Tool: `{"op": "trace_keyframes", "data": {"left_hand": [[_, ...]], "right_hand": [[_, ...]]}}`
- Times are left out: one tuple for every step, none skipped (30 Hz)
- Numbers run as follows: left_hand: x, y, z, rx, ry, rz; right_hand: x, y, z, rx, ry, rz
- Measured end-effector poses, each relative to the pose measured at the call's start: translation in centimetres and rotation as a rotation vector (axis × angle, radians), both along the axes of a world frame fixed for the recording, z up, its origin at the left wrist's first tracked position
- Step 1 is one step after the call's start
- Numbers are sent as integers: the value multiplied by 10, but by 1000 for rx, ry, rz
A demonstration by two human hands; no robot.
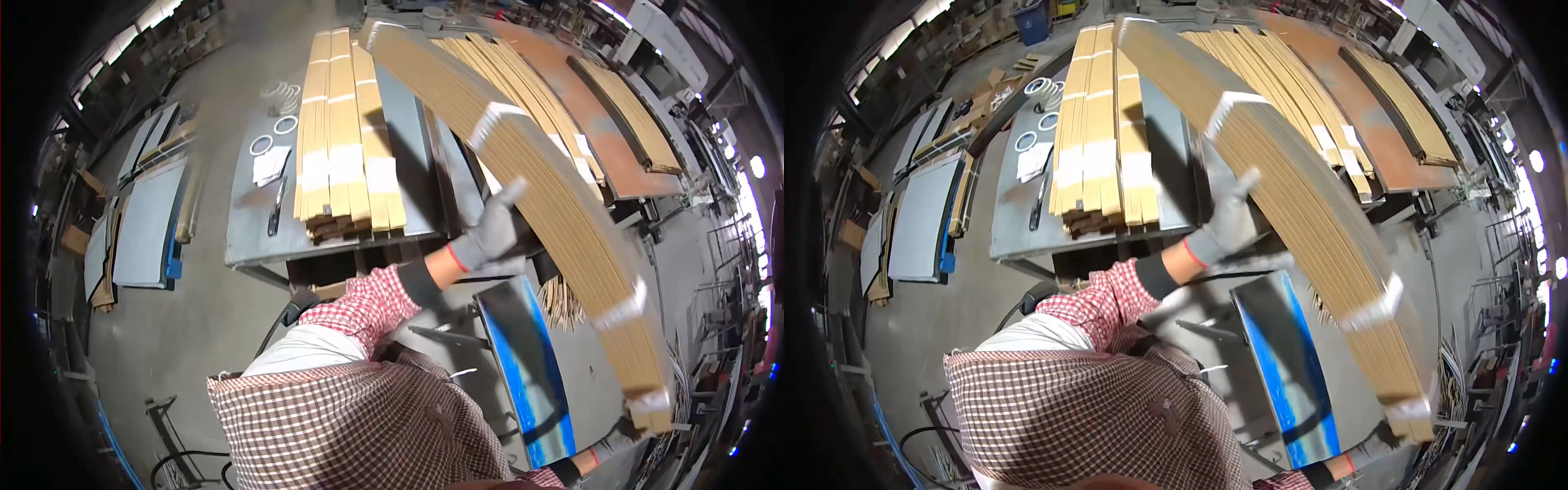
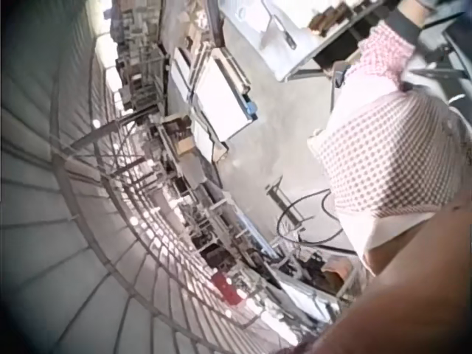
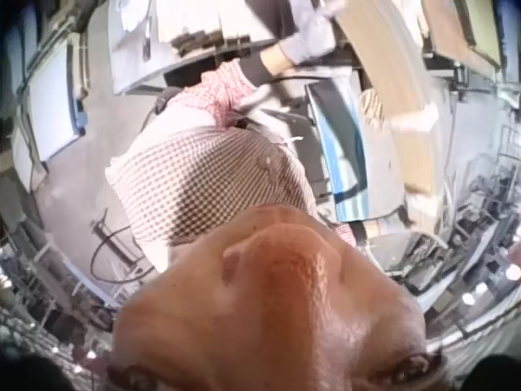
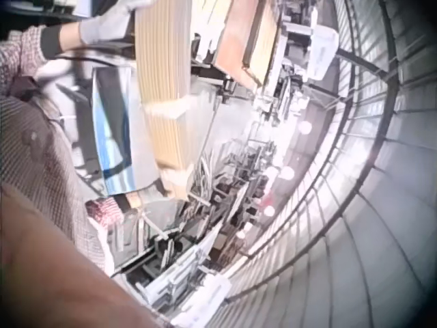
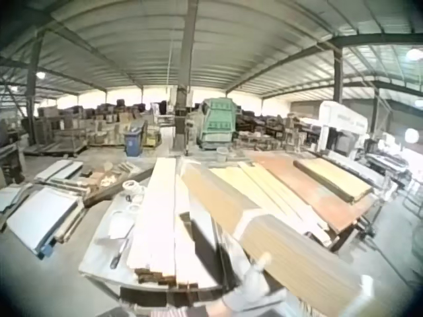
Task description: Bundling long thin wooden strips together using adhesive tape.
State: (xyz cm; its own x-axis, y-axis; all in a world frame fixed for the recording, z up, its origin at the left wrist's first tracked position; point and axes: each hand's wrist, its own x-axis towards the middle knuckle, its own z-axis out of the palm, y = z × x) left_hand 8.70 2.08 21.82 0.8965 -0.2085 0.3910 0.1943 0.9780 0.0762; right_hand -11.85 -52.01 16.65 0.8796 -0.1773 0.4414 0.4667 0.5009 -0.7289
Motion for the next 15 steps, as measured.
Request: {"op": "trace_keyframes", "data": {"left_hand": [[20, 25, -5, 170, 103, 238], [47, 51, -19, 339, 206, 476], [81, 88, -37, 401, 258, 476], [113, 130, -60, 468, 312, 472], [142, 174, -79, 492, 390, 494], [173, 215, -95, 517, 462, 508], [195, 263, -111, 511, 469, 550], [210, 317, -122, 510, 476, 604], [216, 378, -127, 736, 532, 717], [219, 400, -122, 959, 580, 788], [223, 416, -117, 1338, 667, 1011], [230, 397, -101, 1724, 709, 1187], [228, 391, -97, 2168, 408, 1847], [227, 381, -90, 2176, 393, 1828], [225, 370, -81, 2362, -43, 1449]], "right_hand": [[-3, 17, -25, -183, 243, -266], [-3, 42, -45, -363, 489, -535], [10, 83, -58, -371, 589, -370], [23, 138, -62, -373, 691, -203], [36, 212, -52, -370, 739, -53], [49, 278, -44, -413, 862, -2], [68, 353, -40, -268, 870, -52], [87, 413, -34, -92, 849, 144], [104, 452, -56, -78, 891, 237], [120, 502, -52, -97, 887, 276], [137, 546, -59, -50, 875, 397], [148, 580, -78, -168, 903, 324], [157, 608, -85, -102, 1011, 490], [167, 627, -89, -29, 1110, 654], [176, 637, -85, -21, 1118, 645]]}}
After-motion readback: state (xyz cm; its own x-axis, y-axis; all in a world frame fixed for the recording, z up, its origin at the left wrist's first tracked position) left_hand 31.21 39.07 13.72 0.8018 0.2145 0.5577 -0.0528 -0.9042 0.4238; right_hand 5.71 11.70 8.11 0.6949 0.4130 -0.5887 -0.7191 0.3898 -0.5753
